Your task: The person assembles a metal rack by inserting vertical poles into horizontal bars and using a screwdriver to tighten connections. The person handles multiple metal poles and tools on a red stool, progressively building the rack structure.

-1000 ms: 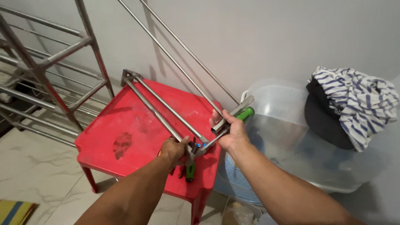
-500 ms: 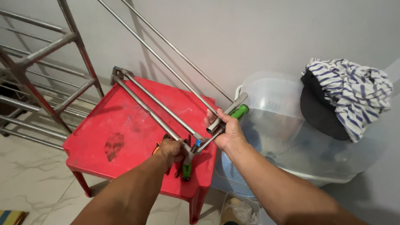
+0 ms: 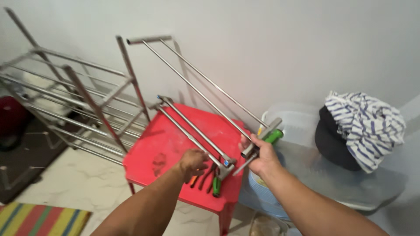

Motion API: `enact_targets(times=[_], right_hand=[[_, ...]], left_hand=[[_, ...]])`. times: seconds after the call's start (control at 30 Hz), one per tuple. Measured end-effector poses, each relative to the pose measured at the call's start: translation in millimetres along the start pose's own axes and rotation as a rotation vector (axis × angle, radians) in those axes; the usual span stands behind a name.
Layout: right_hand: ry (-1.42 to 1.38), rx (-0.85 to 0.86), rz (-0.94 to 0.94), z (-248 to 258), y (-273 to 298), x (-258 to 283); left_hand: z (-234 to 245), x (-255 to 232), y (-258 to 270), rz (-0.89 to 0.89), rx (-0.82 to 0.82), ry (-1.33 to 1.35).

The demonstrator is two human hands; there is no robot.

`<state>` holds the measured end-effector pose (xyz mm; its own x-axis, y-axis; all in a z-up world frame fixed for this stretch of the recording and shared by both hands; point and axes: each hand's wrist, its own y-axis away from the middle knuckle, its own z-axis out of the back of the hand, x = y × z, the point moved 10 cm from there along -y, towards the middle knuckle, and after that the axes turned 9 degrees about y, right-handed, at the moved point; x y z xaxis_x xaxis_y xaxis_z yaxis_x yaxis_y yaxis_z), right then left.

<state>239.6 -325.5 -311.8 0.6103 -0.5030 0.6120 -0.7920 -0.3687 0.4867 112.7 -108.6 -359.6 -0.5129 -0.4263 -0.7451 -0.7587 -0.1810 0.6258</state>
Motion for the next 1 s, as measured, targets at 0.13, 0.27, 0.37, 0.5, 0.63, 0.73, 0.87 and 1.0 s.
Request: enact_targets(times=[0.13,0.27,0.37,0.5,0.63,0.73,0.87,1.0], right_hand=[[0.029,-0.028,-0.020,-21,36,16],[0.026,-0.005,-0.017,-49,73,31],[0.033,0.028,0.010,-65,98,40],[0.022,0.057,0.023,-83,125,53],[0.020,0.092,0.038,-92,143,65],[0.047,0.147,0.042,-99,152,71],[0.057,0.224,0.036,-110,165,77],[0.105,0.258,0.034,-121,175,88]], left_hand=[[-39,-82,60,-0.099,0.094,0.072],[-80,-156,101,-0.200,0.179,0.221],[-102,-187,119,-0.233,0.217,0.311],[-111,-202,140,-0.261,0.198,0.365],[-114,-216,156,-0.325,0.196,0.421],[-114,-228,169,-0.358,0.162,0.476],[-114,-245,202,-0.408,0.153,0.538],[-109,-253,231,-0.392,0.120,0.508]])
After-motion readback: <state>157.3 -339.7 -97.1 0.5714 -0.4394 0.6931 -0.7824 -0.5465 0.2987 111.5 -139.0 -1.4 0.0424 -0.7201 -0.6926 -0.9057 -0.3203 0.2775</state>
